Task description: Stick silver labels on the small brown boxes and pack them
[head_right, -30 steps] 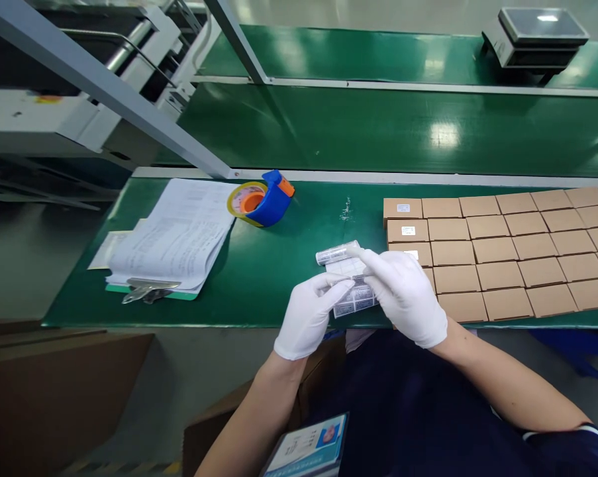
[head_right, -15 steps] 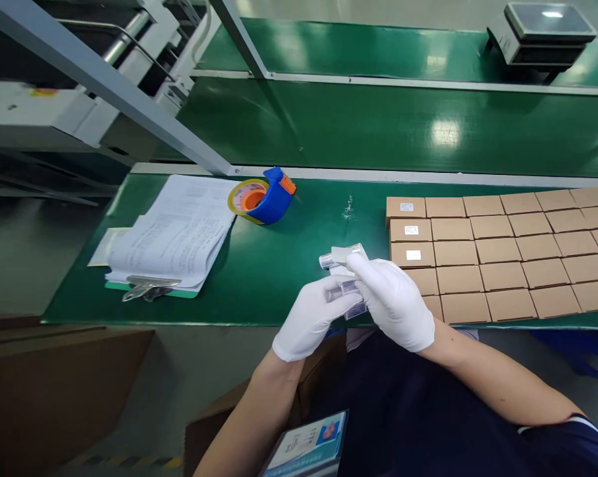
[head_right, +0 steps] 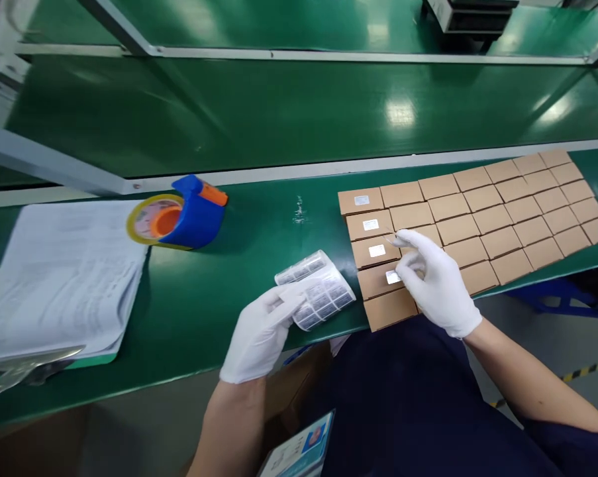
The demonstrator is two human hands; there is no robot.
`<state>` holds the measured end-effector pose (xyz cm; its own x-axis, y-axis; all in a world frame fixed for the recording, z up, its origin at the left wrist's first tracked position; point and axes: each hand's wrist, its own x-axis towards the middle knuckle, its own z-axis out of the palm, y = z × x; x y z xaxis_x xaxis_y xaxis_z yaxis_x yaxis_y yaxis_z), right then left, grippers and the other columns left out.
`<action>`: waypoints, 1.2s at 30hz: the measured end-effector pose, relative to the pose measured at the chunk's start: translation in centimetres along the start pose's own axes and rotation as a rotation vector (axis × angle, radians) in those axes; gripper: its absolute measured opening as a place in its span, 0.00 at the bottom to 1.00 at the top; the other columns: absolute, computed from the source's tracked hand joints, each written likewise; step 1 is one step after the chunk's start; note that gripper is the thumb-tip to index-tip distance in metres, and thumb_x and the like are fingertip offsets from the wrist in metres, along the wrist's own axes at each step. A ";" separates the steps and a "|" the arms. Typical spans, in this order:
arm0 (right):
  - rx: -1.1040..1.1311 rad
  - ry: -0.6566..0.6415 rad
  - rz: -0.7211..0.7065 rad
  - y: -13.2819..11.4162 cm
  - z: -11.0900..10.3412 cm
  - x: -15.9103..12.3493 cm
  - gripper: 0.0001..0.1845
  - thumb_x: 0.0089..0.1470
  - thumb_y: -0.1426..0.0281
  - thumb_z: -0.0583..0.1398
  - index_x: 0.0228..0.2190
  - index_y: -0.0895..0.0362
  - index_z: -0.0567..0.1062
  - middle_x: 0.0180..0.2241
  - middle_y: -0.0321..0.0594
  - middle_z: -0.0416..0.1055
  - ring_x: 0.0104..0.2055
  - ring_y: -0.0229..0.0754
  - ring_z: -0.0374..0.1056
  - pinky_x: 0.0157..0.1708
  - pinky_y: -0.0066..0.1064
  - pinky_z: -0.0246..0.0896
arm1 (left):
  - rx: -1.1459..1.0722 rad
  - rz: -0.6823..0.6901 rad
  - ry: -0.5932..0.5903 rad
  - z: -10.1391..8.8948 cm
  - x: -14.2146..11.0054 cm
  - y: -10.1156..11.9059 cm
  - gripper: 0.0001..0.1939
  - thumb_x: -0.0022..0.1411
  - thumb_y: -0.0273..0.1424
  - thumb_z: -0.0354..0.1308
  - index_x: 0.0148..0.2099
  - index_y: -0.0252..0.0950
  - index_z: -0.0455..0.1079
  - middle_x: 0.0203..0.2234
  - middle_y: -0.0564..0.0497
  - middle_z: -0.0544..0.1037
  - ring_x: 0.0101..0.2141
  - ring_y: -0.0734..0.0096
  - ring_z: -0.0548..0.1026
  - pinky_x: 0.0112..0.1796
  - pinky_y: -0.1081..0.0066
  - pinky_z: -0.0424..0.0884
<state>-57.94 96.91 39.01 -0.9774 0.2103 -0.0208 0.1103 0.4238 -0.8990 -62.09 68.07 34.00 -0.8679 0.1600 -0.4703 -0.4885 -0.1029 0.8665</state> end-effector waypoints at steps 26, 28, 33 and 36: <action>-0.577 -0.050 -0.241 0.5 2.9 0.4 0.35 0.60 0.77 0.58 0.67 0.50 0.63 0.55 0.46 0.75 0.52 0.53 0.73 0.54 0.49 0.70 | -0.095 -0.089 0.031 -1.0 1.3 -2.8 0.26 0.50 0.38 0.78 0.51 0.35 0.81 0.51 0.41 0.82 0.55 0.47 0.78 0.55 0.58 0.77; -0.683 0.036 -0.253 1.1 1.6 0.3 0.35 0.59 0.73 0.63 0.66 0.53 0.64 0.54 0.50 0.75 0.54 0.60 0.70 0.57 0.57 0.65 | -0.103 -0.083 0.027 -1.0 1.3 -2.7 0.26 0.51 0.38 0.78 0.51 0.35 0.82 0.51 0.41 0.82 0.55 0.47 0.78 0.55 0.58 0.77; -0.461 0.057 -0.069 1.6 -1.6 -1.8 0.19 0.64 0.72 0.56 0.55 0.53 0.72 0.42 0.45 0.78 0.44 0.50 0.76 0.48 0.47 0.72 | -0.084 -0.060 0.045 -0.8 1.5 -2.8 0.24 0.50 0.38 0.78 0.47 0.33 0.82 0.50 0.41 0.83 0.54 0.47 0.79 0.53 0.59 0.78; -0.246 -0.112 0.056 0.5 -1.7 -3.3 0.14 0.65 0.71 0.57 0.52 0.51 0.72 0.35 0.36 0.78 0.38 0.44 0.77 0.44 0.39 0.74 | -0.077 -0.038 0.045 -0.7 1.5 -2.8 0.24 0.49 0.38 0.78 0.47 0.33 0.82 0.50 0.41 0.83 0.54 0.47 0.79 0.53 0.60 0.78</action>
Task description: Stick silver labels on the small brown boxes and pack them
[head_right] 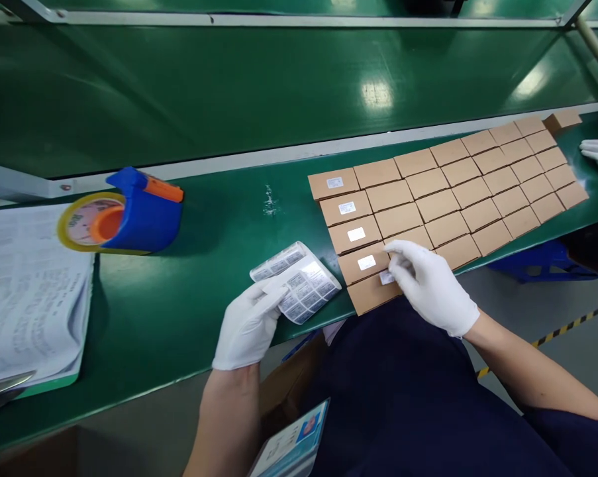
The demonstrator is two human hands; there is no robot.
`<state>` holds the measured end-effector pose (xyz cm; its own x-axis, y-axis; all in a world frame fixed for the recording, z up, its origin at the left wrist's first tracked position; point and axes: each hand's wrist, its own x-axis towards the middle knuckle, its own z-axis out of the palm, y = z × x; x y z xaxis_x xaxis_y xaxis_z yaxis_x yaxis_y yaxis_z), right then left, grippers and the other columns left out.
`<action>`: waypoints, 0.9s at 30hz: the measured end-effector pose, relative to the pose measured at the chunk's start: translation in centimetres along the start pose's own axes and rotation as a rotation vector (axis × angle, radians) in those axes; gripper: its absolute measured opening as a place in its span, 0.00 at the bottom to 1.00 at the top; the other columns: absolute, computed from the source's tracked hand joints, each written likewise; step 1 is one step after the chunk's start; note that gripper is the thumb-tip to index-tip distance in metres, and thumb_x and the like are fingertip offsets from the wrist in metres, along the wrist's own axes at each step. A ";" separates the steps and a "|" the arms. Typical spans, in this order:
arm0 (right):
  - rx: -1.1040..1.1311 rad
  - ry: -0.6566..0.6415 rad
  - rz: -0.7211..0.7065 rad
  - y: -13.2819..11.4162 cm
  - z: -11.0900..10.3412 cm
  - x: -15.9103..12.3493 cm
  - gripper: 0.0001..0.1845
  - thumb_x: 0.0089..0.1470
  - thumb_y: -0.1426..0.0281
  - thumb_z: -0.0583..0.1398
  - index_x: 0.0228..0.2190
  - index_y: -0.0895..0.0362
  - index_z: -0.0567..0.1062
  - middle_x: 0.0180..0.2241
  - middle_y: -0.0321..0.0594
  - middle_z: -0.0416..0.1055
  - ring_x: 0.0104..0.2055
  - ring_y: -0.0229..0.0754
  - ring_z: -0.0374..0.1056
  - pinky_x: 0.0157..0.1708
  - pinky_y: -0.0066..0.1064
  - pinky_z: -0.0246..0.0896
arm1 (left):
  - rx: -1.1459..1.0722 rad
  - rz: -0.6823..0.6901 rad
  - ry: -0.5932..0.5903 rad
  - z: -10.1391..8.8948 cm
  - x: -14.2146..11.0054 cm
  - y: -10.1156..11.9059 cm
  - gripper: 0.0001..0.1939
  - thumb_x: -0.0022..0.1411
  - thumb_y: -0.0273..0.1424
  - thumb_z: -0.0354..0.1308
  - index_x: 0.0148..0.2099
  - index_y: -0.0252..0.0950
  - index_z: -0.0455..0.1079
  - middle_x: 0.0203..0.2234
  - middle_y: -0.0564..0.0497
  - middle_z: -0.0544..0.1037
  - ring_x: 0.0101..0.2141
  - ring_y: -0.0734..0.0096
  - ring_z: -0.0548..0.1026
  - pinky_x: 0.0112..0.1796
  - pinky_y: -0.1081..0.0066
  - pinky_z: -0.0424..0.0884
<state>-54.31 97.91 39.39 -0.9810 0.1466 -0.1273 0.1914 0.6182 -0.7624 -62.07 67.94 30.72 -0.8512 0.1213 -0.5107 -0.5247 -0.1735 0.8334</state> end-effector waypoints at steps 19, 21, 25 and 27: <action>0.002 -0.082 0.022 -1.1 2.5 -0.9 0.17 0.61 0.76 0.56 0.51 0.51 0.72 0.31 0.30 0.79 0.33 0.41 0.78 0.41 0.34 0.72 | -0.035 0.052 -0.041 -0.3 0.2 -0.7 0.24 0.49 0.36 0.78 0.48 0.34 0.83 0.49 0.41 0.83 0.52 0.47 0.80 0.51 0.59 0.79; -0.077 -0.071 0.000 -1.4 3.1 -0.9 0.19 0.62 0.77 0.55 0.52 0.51 0.72 0.31 0.31 0.79 0.33 0.41 0.77 0.40 0.34 0.71 | -0.040 0.052 -0.030 -0.2 0.2 -0.6 0.25 0.49 0.36 0.78 0.48 0.34 0.82 0.49 0.41 0.83 0.53 0.47 0.79 0.52 0.58 0.79; -0.361 -0.042 -0.028 -1.8 4.2 -1.1 0.23 0.62 0.75 0.57 0.57 0.52 0.71 0.34 0.37 0.76 0.33 0.44 0.74 0.33 0.34 0.67 | -0.035 0.050 -0.016 0.0 0.1 -0.4 0.26 0.48 0.37 0.78 0.49 0.33 0.82 0.48 0.41 0.83 0.53 0.47 0.79 0.52 0.59 0.78; -0.497 0.019 0.000 -1.3 3.8 -1.1 0.27 0.61 0.67 0.61 0.61 0.49 0.69 0.38 0.40 0.75 0.31 0.45 0.72 0.28 0.34 0.64 | -0.026 0.047 -0.007 0.1 0.1 -0.3 0.26 0.47 0.37 0.79 0.48 0.33 0.82 0.48 0.41 0.83 0.53 0.48 0.79 0.52 0.61 0.78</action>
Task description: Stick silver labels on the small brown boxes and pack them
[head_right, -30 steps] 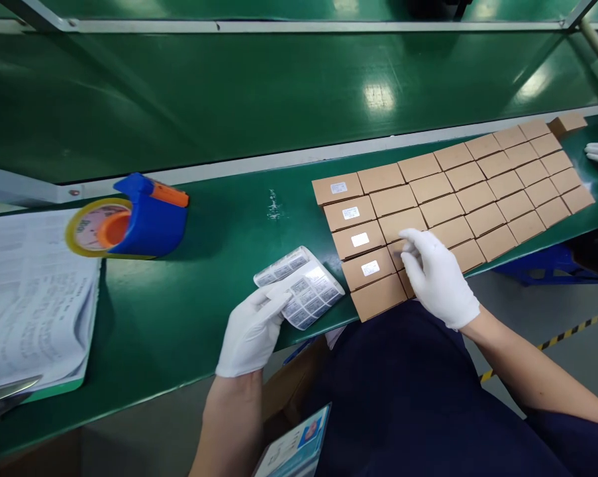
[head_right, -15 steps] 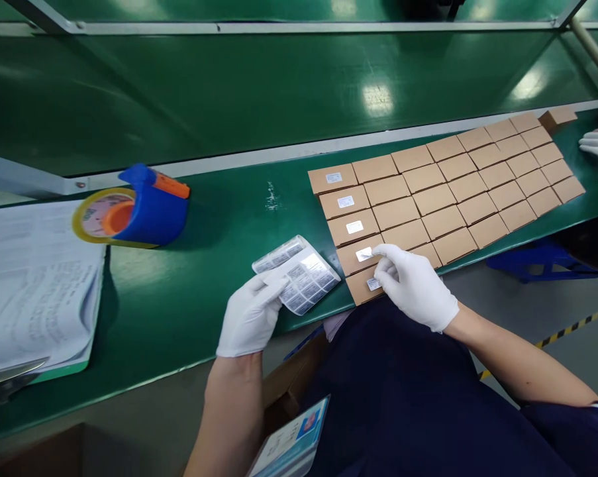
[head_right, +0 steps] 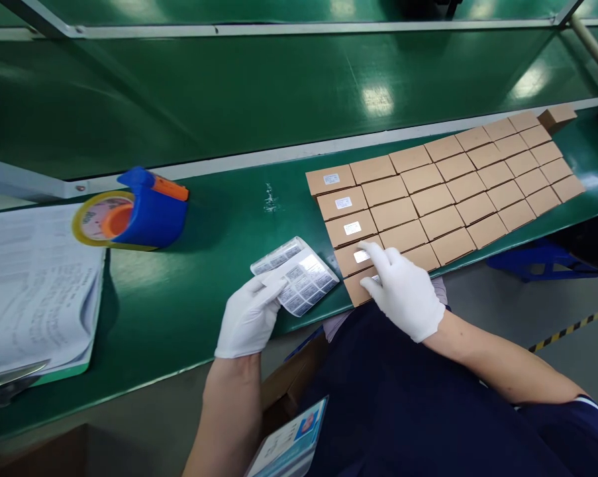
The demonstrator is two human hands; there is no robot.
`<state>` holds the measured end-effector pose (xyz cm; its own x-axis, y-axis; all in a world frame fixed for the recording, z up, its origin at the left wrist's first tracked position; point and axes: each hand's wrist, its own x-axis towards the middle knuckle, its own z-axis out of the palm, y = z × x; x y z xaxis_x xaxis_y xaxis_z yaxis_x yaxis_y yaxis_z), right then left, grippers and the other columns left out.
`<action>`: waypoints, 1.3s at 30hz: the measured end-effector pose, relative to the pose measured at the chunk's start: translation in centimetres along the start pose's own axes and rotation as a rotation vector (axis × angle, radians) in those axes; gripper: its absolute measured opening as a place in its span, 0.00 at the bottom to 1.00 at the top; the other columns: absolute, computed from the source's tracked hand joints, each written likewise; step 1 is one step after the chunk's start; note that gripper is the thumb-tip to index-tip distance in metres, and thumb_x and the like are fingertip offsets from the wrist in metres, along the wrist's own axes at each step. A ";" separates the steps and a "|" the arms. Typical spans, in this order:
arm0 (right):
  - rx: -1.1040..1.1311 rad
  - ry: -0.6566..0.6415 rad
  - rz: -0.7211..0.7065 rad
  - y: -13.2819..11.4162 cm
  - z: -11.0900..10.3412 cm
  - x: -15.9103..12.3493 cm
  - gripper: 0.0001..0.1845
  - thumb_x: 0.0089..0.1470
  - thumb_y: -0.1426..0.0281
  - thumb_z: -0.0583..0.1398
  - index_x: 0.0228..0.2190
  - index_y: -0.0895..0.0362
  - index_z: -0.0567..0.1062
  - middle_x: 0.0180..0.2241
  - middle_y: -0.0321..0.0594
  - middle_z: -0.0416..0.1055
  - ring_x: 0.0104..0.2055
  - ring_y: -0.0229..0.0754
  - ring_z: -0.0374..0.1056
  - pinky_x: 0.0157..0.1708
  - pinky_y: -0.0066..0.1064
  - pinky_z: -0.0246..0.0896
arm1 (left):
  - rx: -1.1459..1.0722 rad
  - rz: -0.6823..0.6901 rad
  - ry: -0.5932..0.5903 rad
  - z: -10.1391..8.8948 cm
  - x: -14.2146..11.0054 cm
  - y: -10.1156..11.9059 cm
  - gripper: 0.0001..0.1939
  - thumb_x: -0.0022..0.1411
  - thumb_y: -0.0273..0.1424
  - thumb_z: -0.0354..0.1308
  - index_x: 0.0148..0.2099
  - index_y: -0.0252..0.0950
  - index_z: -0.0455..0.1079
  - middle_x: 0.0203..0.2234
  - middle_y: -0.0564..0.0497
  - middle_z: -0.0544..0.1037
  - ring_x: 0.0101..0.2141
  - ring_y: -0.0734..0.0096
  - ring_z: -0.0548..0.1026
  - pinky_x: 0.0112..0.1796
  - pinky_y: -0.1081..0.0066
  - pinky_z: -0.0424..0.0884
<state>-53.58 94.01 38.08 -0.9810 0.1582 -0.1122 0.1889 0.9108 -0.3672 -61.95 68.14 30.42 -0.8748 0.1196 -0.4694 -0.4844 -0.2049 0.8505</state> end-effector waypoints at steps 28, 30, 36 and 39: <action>0.451 -0.264 0.150 9.4 -5.3 1.6 0.08 0.60 0.67 0.60 0.32 0.53 0.80 0.32 0.35 0.82 0.33 0.40 0.77 0.36 0.30 0.67 | 0.126 -0.031 0.128 0.3 0.4 0.1 0.22 0.45 0.39 0.79 0.43 0.37 0.83 0.50 0.42 0.83 0.52 0.50 0.80 0.48 0.64 0.82; 0.410 -0.248 0.123 9.4 -5.1 1.5 0.08 0.60 0.68 0.60 0.31 0.53 0.79 0.30 0.34 0.81 0.31 0.40 0.75 0.34 0.31 0.65 | 0.128 -0.037 0.121 0.3 0.4 0.1 0.22 0.46 0.39 0.78 0.43 0.36 0.83 0.50 0.42 0.83 0.52 0.51 0.80 0.47 0.66 0.82; 0.044 -0.149 0.055 7.5 -4.0 1.2 0.09 0.62 0.70 0.58 0.28 0.53 0.72 0.27 0.37 0.76 0.30 0.43 0.72 0.30 0.32 0.57 | 0.120 -0.024 0.146 0.4 0.3 0.1 0.21 0.45 0.37 0.79 0.42 0.35 0.83 0.48 0.43 0.83 0.52 0.50 0.80 0.48 0.65 0.82; -0.174 -0.098 0.178 7.6 -4.0 1.1 0.13 0.59 0.57 0.63 0.32 0.53 0.70 0.26 0.38 0.74 0.26 0.45 0.70 0.25 0.32 0.50 | 0.105 -0.026 0.137 0.5 0.3 0.2 0.22 0.45 0.37 0.79 0.42 0.35 0.83 0.49 0.43 0.83 0.51 0.53 0.80 0.47 0.69 0.81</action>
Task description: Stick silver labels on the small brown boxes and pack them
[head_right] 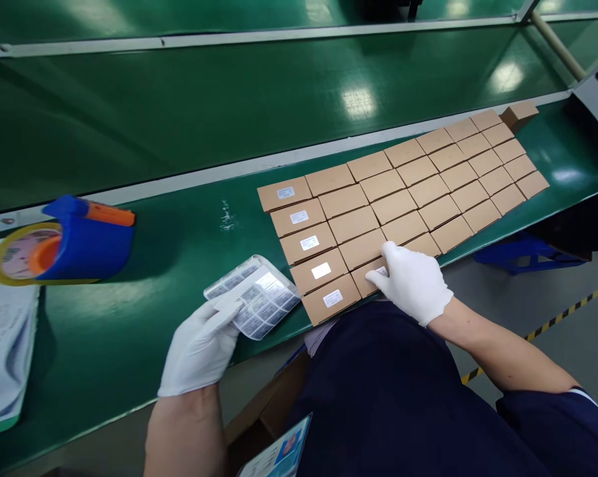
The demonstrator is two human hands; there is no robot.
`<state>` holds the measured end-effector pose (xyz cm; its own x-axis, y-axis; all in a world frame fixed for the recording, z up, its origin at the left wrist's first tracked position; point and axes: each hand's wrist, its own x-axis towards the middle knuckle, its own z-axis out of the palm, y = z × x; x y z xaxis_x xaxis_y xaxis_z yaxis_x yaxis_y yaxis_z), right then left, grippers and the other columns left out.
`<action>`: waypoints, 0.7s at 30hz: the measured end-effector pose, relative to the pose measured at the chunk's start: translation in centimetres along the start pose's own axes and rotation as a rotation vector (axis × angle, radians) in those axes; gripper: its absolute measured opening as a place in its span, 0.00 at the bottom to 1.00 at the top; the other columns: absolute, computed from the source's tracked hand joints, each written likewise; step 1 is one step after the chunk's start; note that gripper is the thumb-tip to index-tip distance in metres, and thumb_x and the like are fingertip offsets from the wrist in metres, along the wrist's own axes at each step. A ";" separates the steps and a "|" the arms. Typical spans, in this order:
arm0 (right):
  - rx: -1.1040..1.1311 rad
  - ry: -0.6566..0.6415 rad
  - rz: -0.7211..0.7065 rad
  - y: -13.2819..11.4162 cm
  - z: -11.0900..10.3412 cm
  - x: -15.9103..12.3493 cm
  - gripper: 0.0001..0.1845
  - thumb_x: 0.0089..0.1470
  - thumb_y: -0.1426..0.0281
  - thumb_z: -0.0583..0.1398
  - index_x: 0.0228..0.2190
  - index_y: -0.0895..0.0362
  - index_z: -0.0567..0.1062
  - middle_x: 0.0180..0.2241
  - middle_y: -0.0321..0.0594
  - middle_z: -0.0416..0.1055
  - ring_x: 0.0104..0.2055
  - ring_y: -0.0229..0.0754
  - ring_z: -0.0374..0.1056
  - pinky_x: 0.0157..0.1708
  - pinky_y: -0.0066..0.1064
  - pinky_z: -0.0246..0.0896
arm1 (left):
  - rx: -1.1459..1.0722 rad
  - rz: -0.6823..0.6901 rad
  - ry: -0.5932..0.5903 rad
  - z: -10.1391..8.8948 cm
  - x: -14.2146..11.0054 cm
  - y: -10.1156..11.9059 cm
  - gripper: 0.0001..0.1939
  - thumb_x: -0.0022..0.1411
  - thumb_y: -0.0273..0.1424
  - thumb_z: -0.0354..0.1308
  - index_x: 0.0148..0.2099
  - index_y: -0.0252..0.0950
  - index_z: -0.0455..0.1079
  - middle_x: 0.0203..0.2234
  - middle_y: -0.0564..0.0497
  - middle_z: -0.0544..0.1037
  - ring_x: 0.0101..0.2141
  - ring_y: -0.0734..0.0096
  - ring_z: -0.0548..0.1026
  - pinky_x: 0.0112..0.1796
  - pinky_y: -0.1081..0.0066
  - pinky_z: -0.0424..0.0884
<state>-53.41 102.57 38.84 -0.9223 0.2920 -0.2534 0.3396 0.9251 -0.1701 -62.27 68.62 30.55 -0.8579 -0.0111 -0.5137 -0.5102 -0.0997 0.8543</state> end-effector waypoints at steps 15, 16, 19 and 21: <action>0.824 -0.092 -0.589 -9.9 -0.8 1.4 0.20 0.58 0.63 0.66 0.51 0.52 0.77 0.53 0.43 0.77 0.51 0.48 0.75 0.53 0.40 0.70 | 0.244 0.294 -0.060 0.8 -6.4 3.0 0.19 0.52 0.39 0.77 0.43 0.35 0.81 0.41 0.45 0.84 0.42 0.57 0.82 0.47 0.65 0.79; 0.845 -0.145 -0.590 -10.9 -0.5 1.8 0.19 0.59 0.63 0.65 0.51 0.53 0.77 0.50 0.43 0.79 0.49 0.47 0.76 0.51 0.40 0.71 | 0.229 0.288 -0.052 1.0 -6.9 3.2 0.20 0.53 0.39 0.76 0.45 0.35 0.80 0.43 0.45 0.84 0.44 0.56 0.82 0.48 0.64 0.79; 0.825 -0.221 -0.559 -12.7 0.2 2.8 0.13 0.63 0.62 0.61 0.46 0.54 0.79 0.42 0.41 0.81 0.41 0.45 0.77 0.45 0.38 0.72 | 0.165 0.265 0.002 1.3 -7.6 3.3 0.28 0.56 0.41 0.74 0.56 0.36 0.77 0.46 0.44 0.83 0.45 0.57 0.82 0.47 0.64 0.79; 0.764 -0.217 -0.617 -13.2 0.5 3.0 0.15 0.60 0.61 0.64 0.46 0.54 0.79 0.45 0.42 0.81 0.43 0.47 0.77 0.45 0.39 0.72 | 0.200 0.269 0.050 1.0 -7.7 3.1 0.31 0.58 0.42 0.71 0.60 0.36 0.74 0.38 0.47 0.83 0.38 0.61 0.81 0.41 0.66 0.79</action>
<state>-60.63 91.11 39.88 -0.9492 -0.3068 -0.0700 -0.0884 0.4735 -0.8764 -57.32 69.45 37.21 -0.9619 -0.0593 -0.2668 -0.2720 0.1102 0.9560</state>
